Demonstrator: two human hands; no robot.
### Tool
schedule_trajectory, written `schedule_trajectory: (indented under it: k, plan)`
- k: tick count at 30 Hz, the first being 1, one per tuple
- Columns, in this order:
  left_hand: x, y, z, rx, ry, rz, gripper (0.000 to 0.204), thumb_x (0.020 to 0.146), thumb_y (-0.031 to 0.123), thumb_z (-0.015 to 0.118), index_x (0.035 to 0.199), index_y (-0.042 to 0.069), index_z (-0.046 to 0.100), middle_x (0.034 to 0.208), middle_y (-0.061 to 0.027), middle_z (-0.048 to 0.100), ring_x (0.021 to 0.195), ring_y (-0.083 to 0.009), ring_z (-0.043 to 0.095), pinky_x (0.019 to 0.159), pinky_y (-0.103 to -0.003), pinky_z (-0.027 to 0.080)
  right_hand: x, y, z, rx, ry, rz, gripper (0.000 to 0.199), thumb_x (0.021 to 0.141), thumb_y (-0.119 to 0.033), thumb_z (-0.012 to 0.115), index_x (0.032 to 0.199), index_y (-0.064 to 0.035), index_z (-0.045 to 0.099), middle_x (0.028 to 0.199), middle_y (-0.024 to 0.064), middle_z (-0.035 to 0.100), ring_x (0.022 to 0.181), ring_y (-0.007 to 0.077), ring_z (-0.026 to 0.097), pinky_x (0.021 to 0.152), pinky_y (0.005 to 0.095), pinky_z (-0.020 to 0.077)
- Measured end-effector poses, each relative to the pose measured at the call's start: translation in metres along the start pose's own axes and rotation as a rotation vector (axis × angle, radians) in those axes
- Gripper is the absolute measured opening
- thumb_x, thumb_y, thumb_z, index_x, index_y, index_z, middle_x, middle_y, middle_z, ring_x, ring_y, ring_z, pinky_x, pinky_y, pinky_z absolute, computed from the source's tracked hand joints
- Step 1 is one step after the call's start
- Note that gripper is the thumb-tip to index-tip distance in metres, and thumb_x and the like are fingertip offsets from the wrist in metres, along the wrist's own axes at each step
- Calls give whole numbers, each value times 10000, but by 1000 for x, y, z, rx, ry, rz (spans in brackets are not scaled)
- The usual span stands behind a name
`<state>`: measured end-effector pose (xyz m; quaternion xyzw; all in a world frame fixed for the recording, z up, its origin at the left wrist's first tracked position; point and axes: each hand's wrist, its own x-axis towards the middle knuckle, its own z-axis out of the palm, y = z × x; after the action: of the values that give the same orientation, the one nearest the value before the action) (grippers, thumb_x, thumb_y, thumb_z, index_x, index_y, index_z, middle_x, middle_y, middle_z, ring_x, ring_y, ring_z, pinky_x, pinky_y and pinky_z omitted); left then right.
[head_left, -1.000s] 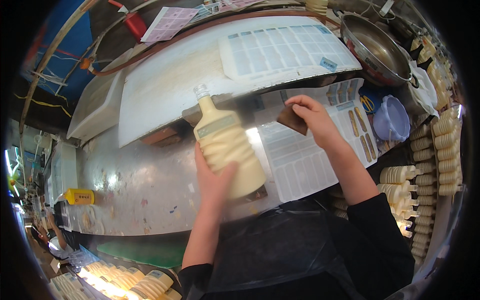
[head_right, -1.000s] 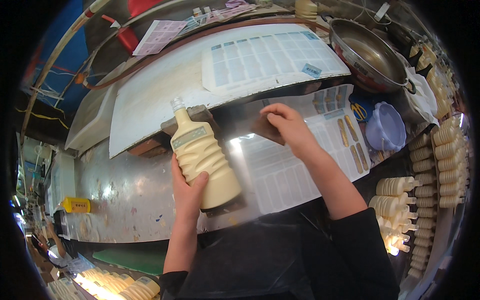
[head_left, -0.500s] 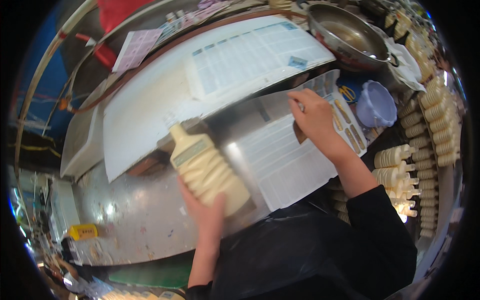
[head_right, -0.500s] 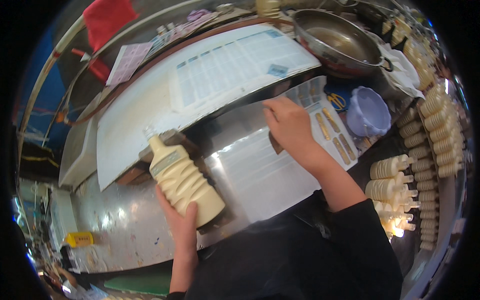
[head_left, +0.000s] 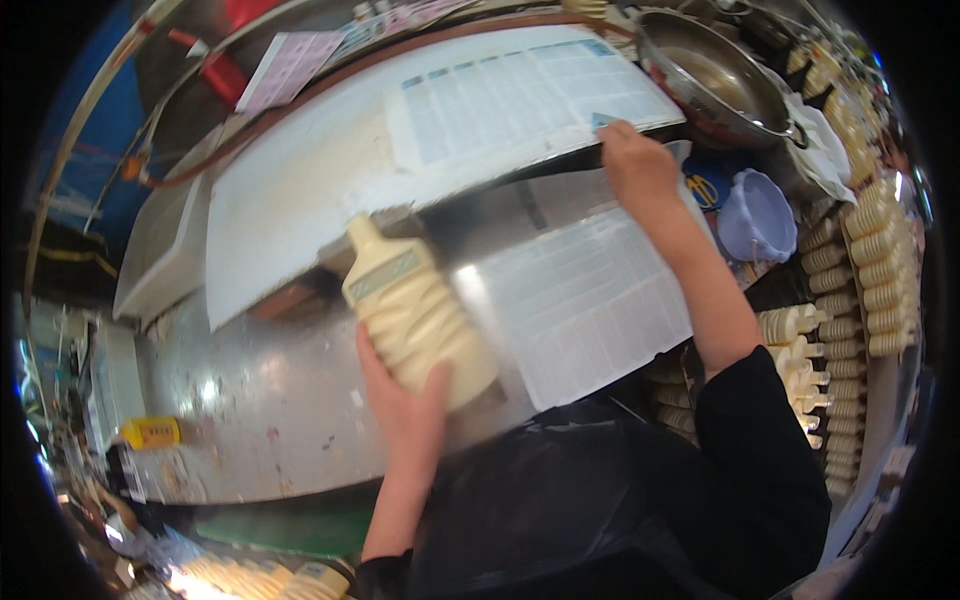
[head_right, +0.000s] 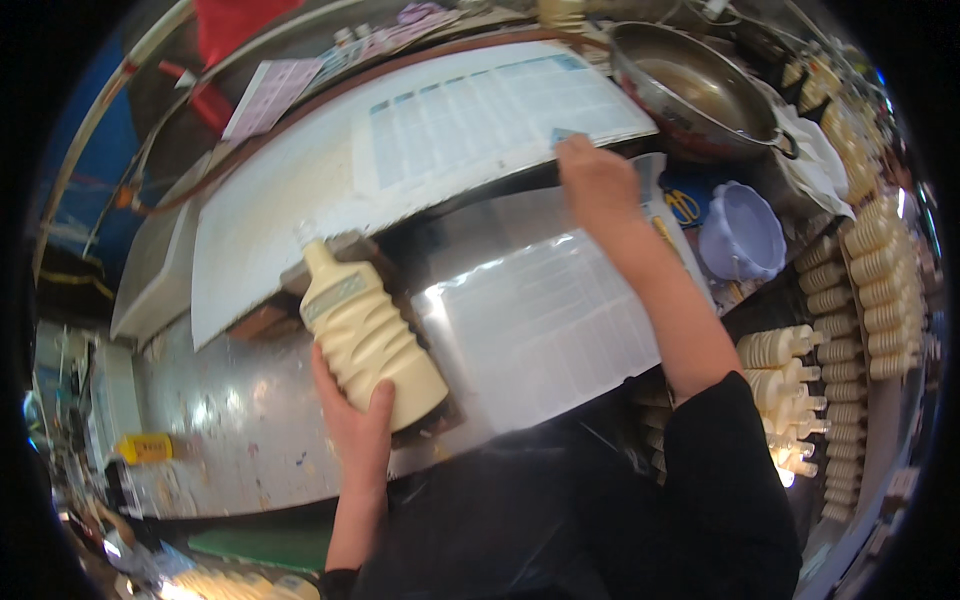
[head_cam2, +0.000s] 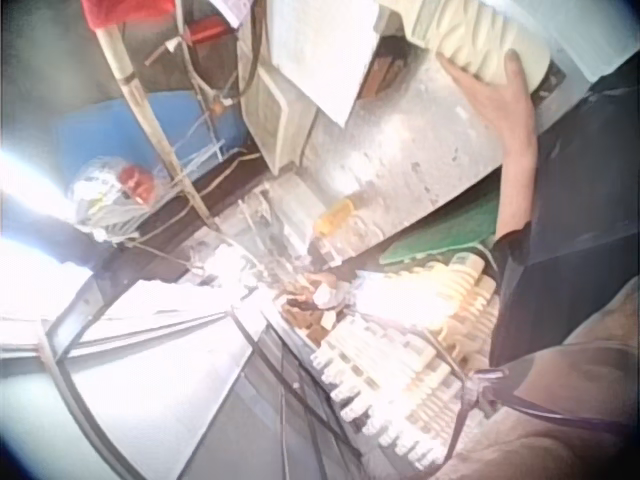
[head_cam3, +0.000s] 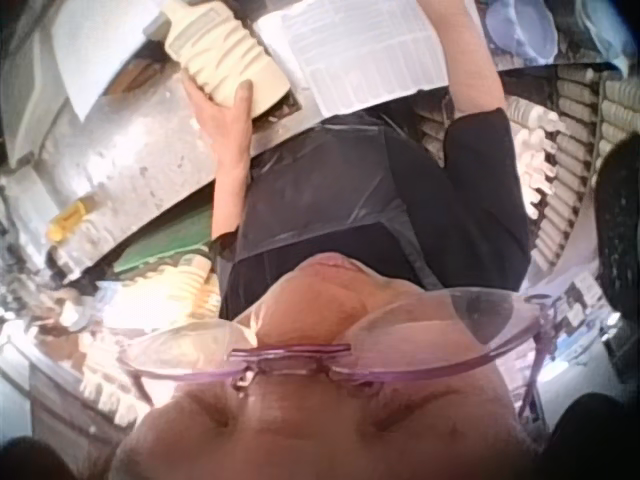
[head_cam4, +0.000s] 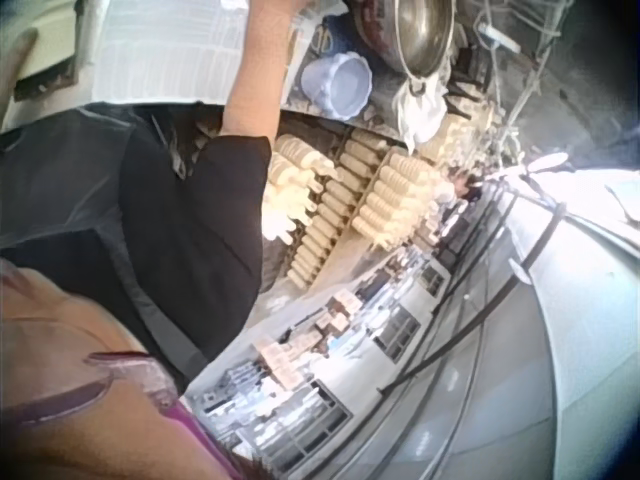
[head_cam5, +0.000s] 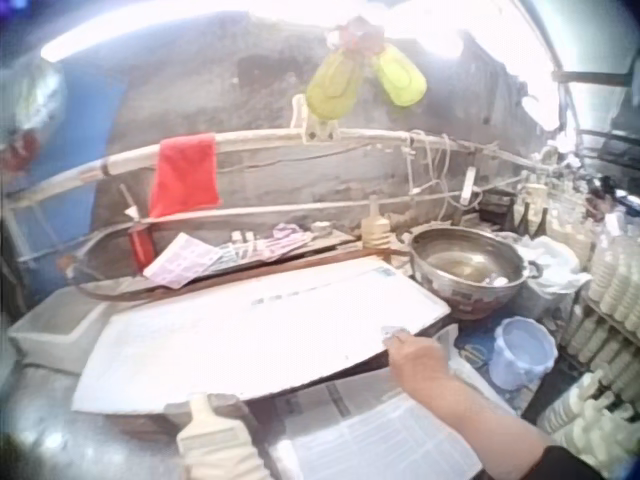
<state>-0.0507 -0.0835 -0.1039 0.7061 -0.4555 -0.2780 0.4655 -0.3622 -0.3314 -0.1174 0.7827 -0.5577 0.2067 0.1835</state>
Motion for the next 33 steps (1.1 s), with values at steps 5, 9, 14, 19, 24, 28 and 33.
schedule_trajectory:
  k: [5,9,14,19,24,28,33]
  plan:
    - [-11,-32,-4,-73,7,57,923,802,190,704,1574,-38,253,1482,-268,428,1373,-397,440,1167,-469,350,-2,23,-14,156,145,-146,112,887,-87,663,984,-73,717,958,97,730,834,297,726,724,389,582]
    - [-28,-43,-8,-52,-2,42,863,812,208,700,1541,-38,309,1438,-242,449,1337,-373,449,1133,-467,378,-14,-16,-35,608,-145,249,152,890,-160,720,976,-48,775,925,99,772,800,212,731,723,307,561]
    - [-34,-38,-16,-35,5,65,758,826,232,702,1471,-42,413,1410,-217,491,1331,-330,465,1136,-454,372,-57,-135,-100,1073,-315,138,140,896,-149,732,949,-28,778,886,84,769,689,144,692,654,280,551]
    - [-27,-42,-17,-369,-10,-27,704,845,209,708,1450,-33,441,1413,-187,501,1331,-290,472,1136,-431,368,-107,-200,-129,763,-24,-565,162,767,-87,674,922,-68,630,787,53,559,611,238,621,515,348,496]
    - [-14,-36,-15,-478,17,-123,667,857,209,745,1410,-6,441,1374,-168,513,1273,-280,508,1088,-413,412,-121,-214,-126,595,83,-596,104,755,-111,656,834,-72,601,772,39,539,581,189,594,471,318,463]
    - [-9,-32,-9,-311,54,-138,647,853,235,776,1368,16,450,1324,-166,529,1232,-266,530,1040,-401,450,-124,-217,-128,518,117,-613,99,749,-113,657,820,-74,600,769,37,531,557,175,576,458,311,450]
    - [-12,-33,-9,-311,50,-111,653,881,230,783,1394,20,437,1304,-153,518,1208,-232,513,1035,-372,454,-137,-209,-138,552,3,-630,89,769,-109,648,845,-79,611,777,57,541,566,193,590,475,325,462]
